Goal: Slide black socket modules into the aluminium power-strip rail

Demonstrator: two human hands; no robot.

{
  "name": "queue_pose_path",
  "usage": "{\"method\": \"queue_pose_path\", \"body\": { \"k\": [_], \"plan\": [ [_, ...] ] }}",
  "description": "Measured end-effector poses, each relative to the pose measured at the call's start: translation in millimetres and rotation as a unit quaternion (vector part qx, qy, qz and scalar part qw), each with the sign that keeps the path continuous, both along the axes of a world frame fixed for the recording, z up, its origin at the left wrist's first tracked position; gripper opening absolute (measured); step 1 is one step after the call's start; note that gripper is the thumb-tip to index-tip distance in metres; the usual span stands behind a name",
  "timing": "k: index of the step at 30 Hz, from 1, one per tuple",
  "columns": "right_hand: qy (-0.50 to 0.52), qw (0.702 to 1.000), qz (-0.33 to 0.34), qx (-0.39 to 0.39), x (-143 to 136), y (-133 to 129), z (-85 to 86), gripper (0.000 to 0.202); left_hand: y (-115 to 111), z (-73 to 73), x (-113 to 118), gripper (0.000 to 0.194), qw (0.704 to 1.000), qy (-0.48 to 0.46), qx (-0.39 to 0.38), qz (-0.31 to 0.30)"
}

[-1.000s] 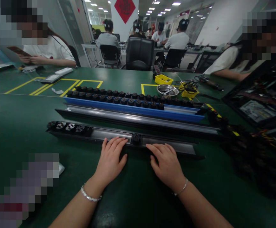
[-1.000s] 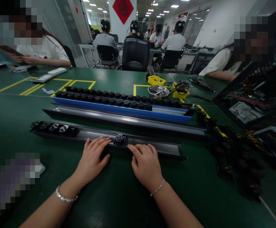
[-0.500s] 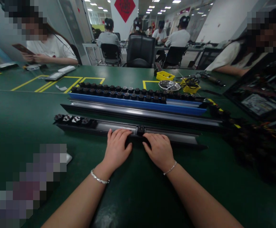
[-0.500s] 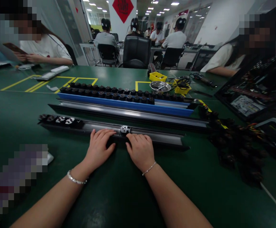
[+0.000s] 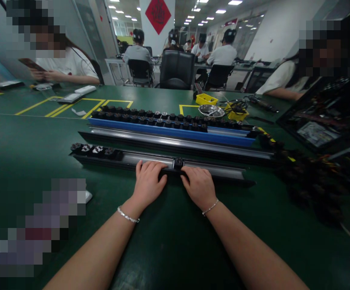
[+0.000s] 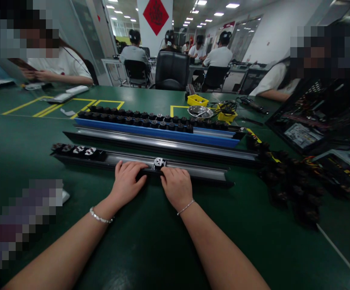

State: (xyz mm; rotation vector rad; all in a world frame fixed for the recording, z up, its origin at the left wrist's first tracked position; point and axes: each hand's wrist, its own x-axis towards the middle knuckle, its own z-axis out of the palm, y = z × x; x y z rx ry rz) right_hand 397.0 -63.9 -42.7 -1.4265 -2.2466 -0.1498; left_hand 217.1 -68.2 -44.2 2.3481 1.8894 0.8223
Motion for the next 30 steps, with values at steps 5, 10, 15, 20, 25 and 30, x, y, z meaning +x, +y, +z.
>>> {"method": "queue_pose_path", "body": {
  "k": [5,10,15,20,25,30],
  "plan": [
    [0.003,1.0,0.003,0.008,0.3,1.3,-1.2,0.017,-0.2,0.3,-0.1,0.024,1.0,0.002,0.002,-0.004],
    [0.006,1.0,0.005,0.004,1.1,3.5,-0.8,0.016,0.4,1.0,0.8,0.024,1.0,-0.002,0.004,0.002],
    [0.004,1.0,-0.001,0.006,1.1,2.8,-0.3,0.016,0.4,1.0,1.0,0.024,1.0,-0.005,0.004,-0.003],
    [0.0,1.0,-0.007,0.003,1.6,0.8,0.8,0.017,0.0,0.7,0.9,0.023,1.0,-0.004,0.009,-0.004],
    [-0.001,1.0,-0.01,0.011,1.4,0.3,0.4,0.017,-0.5,1.3,0.3,0.024,1.0,0.0,0.011,-0.007],
    [0.002,1.0,-0.007,0.016,3.1,1.8,-1.7,0.015,0.8,0.6,0.3,0.024,1.0,-0.003,0.006,-0.005]
  ]
}}
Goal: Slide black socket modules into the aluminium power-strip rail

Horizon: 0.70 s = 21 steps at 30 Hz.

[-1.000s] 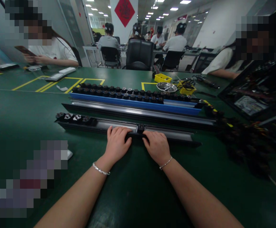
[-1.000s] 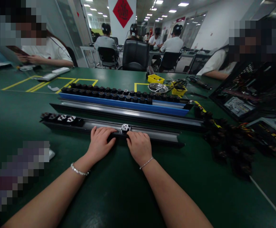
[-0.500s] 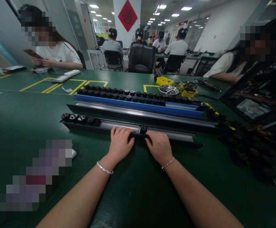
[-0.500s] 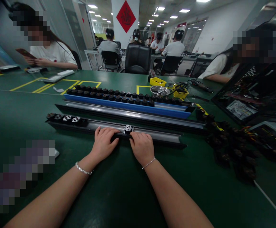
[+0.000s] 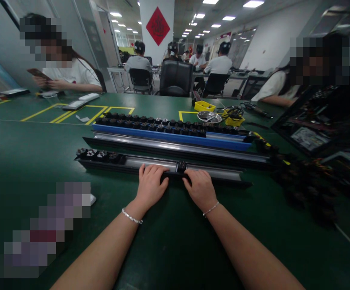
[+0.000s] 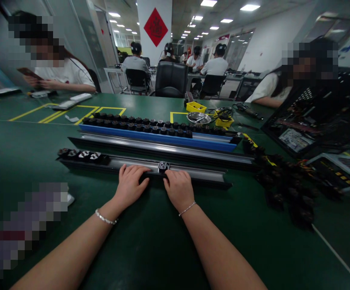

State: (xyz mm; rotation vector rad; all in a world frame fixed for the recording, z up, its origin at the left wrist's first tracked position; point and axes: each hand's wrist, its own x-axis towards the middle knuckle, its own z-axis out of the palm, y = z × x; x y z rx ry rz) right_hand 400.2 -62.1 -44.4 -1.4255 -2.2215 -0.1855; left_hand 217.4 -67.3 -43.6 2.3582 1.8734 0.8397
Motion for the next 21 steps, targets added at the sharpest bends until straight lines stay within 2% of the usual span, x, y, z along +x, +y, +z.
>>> {"method": "queue_pose_path", "body": {
  "k": [9,14,21],
  "plan": [
    [-0.01,0.999,0.013,-0.03,8,-7,7.6,0.022,-3,5.4,0,0.025,1.0,0.014,-0.003,-0.013],
    [-0.024,0.998,0.043,-0.041,17,-8,6.6,0.032,-1,1.9,0,0.023,1.0,0.002,0.0,-0.003],
    [-0.025,0.998,0.036,-0.037,17,-5,4.3,0.029,0,-0.2,1,0.022,1.0,-0.001,0.003,0.003]
  ]
}}
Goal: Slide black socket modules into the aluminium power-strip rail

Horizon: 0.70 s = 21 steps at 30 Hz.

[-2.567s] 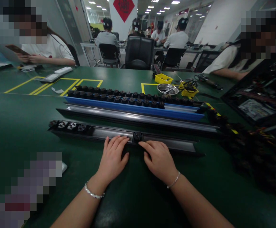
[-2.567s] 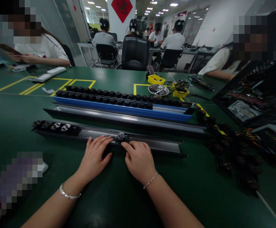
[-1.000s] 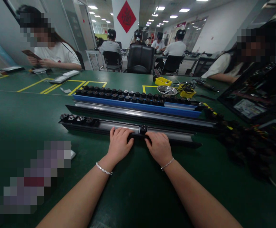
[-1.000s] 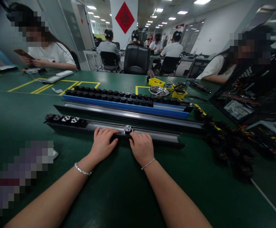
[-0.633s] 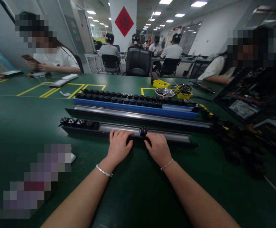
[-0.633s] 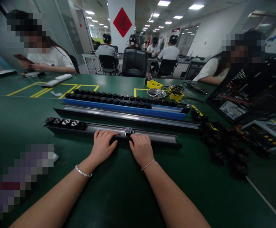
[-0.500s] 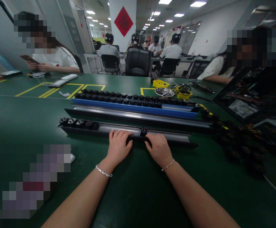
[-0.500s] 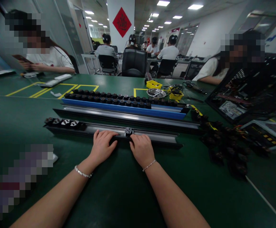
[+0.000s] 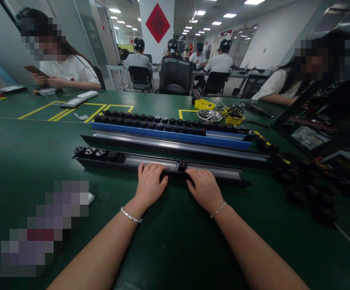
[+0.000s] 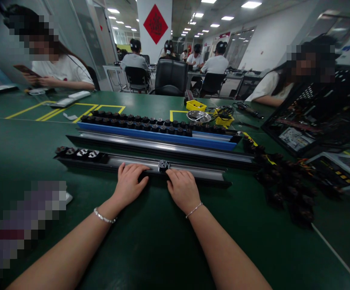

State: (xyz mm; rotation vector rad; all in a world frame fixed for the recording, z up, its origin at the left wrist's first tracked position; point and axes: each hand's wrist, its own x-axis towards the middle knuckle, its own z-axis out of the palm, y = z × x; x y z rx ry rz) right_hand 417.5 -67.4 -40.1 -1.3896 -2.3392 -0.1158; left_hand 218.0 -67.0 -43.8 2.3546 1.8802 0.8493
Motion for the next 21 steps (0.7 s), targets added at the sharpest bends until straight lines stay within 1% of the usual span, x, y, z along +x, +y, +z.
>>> {"method": "queue_pose_path", "body": {
  "k": [3,10,21],
  "plan": [
    [-0.003,1.0,0.004,0.005,-0.1,0.4,-0.6,0.028,-0.2,-0.1,-0.3,0.023,1.0,0.004,0.0,-0.002],
    [0.002,1.0,-0.012,0.019,1.1,-1.1,-1.0,0.025,0.5,-1.0,-0.8,0.023,1.0,0.005,-0.003,-0.001],
    [0.008,0.999,-0.03,0.01,3.5,-2.4,0.5,0.025,0.1,-1.2,-1.6,0.023,1.0,0.008,-0.002,-0.001]
  ]
}}
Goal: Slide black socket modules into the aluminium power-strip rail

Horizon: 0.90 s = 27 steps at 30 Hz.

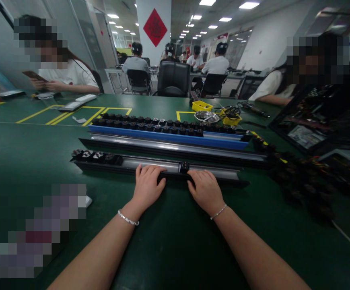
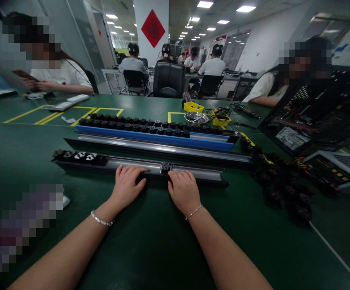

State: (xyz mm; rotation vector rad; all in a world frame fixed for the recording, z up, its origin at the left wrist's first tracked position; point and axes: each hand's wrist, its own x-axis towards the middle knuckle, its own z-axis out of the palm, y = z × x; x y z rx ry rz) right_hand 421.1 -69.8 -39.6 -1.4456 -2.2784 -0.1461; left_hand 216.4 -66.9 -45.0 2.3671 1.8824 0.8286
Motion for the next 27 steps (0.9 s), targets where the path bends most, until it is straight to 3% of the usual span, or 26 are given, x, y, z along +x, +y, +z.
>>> {"method": "queue_pose_path", "body": {
  "k": [27],
  "plan": [
    [-0.016,0.999,-0.027,-0.021,7.5,-3.0,10.1,0.024,0.1,-0.3,0.0,0.024,1.0,0.002,-0.005,-0.002]
  ]
}}
